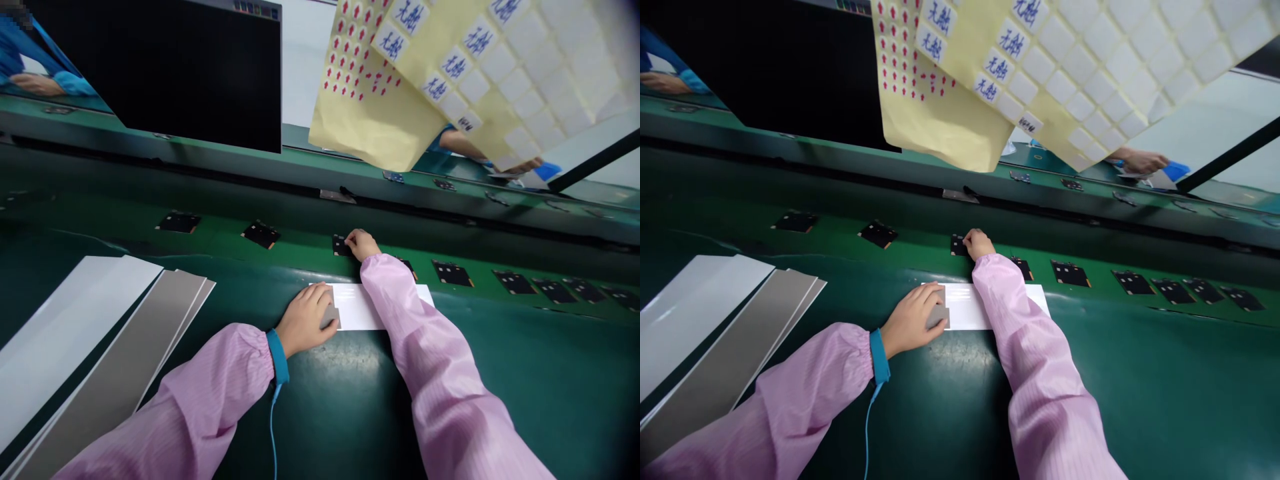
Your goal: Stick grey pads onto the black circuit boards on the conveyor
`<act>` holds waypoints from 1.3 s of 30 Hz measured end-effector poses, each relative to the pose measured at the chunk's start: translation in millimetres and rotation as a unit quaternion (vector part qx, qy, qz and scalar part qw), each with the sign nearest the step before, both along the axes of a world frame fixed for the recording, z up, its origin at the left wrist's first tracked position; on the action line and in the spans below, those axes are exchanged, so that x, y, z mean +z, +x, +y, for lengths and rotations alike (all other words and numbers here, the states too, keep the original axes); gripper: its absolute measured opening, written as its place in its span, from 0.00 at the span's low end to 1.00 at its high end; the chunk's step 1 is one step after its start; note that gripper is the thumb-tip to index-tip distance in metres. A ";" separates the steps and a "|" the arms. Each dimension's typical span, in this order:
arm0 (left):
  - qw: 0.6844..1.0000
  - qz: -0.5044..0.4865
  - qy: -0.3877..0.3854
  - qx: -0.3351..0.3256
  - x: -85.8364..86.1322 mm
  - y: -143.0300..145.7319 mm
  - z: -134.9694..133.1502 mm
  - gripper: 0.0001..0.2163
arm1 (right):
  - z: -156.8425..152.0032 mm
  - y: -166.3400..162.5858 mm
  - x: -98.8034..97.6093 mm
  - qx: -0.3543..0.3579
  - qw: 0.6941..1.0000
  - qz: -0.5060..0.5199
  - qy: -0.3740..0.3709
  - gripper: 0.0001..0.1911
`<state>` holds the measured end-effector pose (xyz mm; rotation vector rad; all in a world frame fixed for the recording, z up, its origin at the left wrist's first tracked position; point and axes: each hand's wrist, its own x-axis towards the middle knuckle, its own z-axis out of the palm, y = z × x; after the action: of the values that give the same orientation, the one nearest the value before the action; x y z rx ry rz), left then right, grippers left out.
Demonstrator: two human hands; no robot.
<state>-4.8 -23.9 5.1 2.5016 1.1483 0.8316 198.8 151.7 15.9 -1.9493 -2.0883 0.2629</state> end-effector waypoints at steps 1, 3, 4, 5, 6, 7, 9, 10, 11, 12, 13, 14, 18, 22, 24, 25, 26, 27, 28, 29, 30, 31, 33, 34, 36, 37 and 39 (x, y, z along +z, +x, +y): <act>1.000 0.001 0.000 0.001 0.2 0.0 -0.1 0.10 | -3.8 2.3 -2.4 0.008 1.000 -0.002 0.030 0.10; 1.000 0.004 0.001 0.002 0.6 -0.2 -0.3 0.10 | -14.2 7.7 -7.6 0.039 0.997 -0.011 0.064 0.13; 1.000 0.004 0.002 0.001 0.6 -0.3 -0.4 0.10 | -20.2 10.4 -10.1 0.059 0.996 -0.021 0.067 0.15; 1.000 0.004 0.004 0.000 0.5 -0.4 -0.4 0.10 | -26.2 12.8 -12.1 0.079 0.994 -0.035 0.067 0.17; 1.000 0.003 0.006 -0.001 0.2 -0.5 -0.3 0.10 | -31.7 14.8 -13.5 0.097 0.992 -0.052 0.066 0.19; 1.000 0.002 0.008 -0.002 -0.2 -0.6 -0.1 0.09 | -36.2 16.4 -13.7 0.110 0.989 -0.070 0.064 0.22; 1.000 0.000 0.011 -0.003 -1.2 -0.8 0.1 0.09 | -40.6 18.9 -9.8 0.115 0.988 -0.094 0.051 0.26; 1.000 0.000 0.013 -0.004 -1.7 -0.9 0.1 0.09 | -40.3 20.1 -5.3 0.107 0.989 -0.091 0.035 0.27; 1.000 -0.001 0.015 -0.004 -2.1 -1.1 0.1 0.09 | -38.8 21.4 0.7 0.095 0.992 -0.080 0.013 0.28; 1.000 -0.004 0.017 -0.006 -2.6 -1.3 -0.1 0.09 | -36.9 22.8 7.7 0.083 0.994 -0.066 -0.011 0.27; 1.000 -0.007 0.020 -0.006 -2.9 -1.5 -0.2 0.09 | -35.9 24.0 15.2 0.071 0.996 -0.048 -0.032 0.26; 1.000 -0.009 0.021 -0.008 -3.3 -1.8 -0.4 0.09 | -36.9 24.8 22.1 0.057 0.997 -0.027 -0.044 0.25; 1.000 -0.011 0.025 -0.008 -4.4 -2.6 -0.7 0.09 | -78.1 14.7 31.4 0.014 0.997 0.060 0.047 0.17; 1.000 -0.010 0.024 -0.009 -4.0 -1.9 -0.5 0.09 | -153.2 -14.9 14.6 0.175 0.980 0.088 0.038 0.11; 1.000 -0.009 0.022 -0.010 -3.1 -1.3 -0.6 0.08 | -176.4 -26.7 8.2 0.199 0.978 0.061 0.012 0.10; 1.000 -0.010 0.022 -0.008 -2.5 -1.0 -0.8 0.08 | -182.0 -30.4 6.8 0.196 0.979 0.045 0.002 0.09; 1.000 -0.010 0.021 -0.007 -1.9 -0.7 -1.0 0.08 | -184.0 -32.7 6.6 0.187 0.982 0.032 -0.006 0.09; 1.000 -0.010 0.020 -0.005 -1.2 -0.6 -1.3 0.08 | -183.3 -33.7 7.2 0.177 0.984 0.023 -0.014 0.08; 1.000 -0.011 0.019 -0.004 -0.6 -0.5 -1.5 0.08 | -181.1 -33.9 8.2 0.169 0.985 0.019 -0.021 0.08; 1.000 -0.011 0.018 -0.003 -0.1 -0.5 -1.8 0.07 | -178.2 -33.6 9.5 0.164 0.986 0.019 -0.027 0.08; 1.000 -0.011 0.018 -0.002 0.3 -0.5 -1.9 0.07 | -175.4 -33.0 10.8 0.162 0.986 0.021 -0.032 0.08; 1.000 -0.011 0.017 -0.003 0.6 -0.5 -2.0 0.07 | -173.1 -32.5 12.0 0.162 0.986 0.023 -0.035 0.09; 1.000 -0.009 0.017 -0.004 0.7 -0.6 -1.7 0.07 | -170.6 -32.0 14.0 0.166 0.985 0.023 -0.043 0.09; 1.000 -0.007 0.017 -0.005 0.6 -0.6 -1.4 0.07 | -170.0 -31.9 14.9 0.169 0.984 0.023 -0.048 0.08; 1.000 -0.003 0.015 -0.006 0.3 -0.4 -0.8 0.07 | -169.4 -31.8 16.4 0.174 0.983 0.027 -0.058 0.07; 1.000 -0.002 0.013 -0.006 0.1 -0.3 -0.6 0.08 | -168.8 -31.5 16.8 0.177 0.982 0.032 -0.062 0.07; 1.000 -0.001 0.010 -0.005 0.0 -0.1 -0.2 0.08 | -166.8 -30.5 16.8 0.183 0.979 0.050 -0.071 0.06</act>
<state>-5.0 -24.1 5.1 2.5210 1.1302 0.8472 168.4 -15.1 32.7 -1.5698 -2.4054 0.5849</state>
